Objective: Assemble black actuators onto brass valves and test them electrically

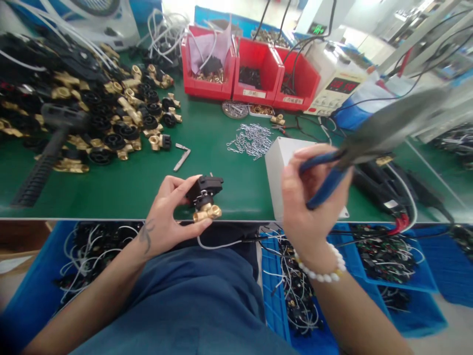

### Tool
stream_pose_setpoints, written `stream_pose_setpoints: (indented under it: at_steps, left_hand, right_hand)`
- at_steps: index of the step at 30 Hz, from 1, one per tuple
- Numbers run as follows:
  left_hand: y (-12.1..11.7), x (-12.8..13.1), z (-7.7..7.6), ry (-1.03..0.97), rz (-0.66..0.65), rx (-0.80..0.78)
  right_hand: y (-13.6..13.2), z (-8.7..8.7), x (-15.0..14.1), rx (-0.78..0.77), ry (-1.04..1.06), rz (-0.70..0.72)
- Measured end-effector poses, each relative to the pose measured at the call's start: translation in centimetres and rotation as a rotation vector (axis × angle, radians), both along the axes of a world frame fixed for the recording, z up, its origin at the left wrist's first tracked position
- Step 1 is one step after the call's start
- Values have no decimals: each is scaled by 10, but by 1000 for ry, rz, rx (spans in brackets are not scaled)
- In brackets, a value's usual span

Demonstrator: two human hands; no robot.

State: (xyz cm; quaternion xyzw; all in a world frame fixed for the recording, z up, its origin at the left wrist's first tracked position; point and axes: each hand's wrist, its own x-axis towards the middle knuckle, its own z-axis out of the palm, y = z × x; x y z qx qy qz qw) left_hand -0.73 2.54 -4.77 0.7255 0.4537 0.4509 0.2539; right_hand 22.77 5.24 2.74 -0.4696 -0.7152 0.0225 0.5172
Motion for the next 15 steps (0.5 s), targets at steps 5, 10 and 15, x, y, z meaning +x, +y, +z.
stream_pose_setpoints:
  at_steps: [5,10,15]
  left_hand:
    - [-1,0,0,-1,-4,-5]
    - [0,0,0,9,-3,11]
    - [0,0,0,22,-9,8]
  right_hand:
    - [3,0,4,-375,-487,272]
    - [2,-1,0,15,-18,45]
    - [1,0,-2,-256,-425,305]
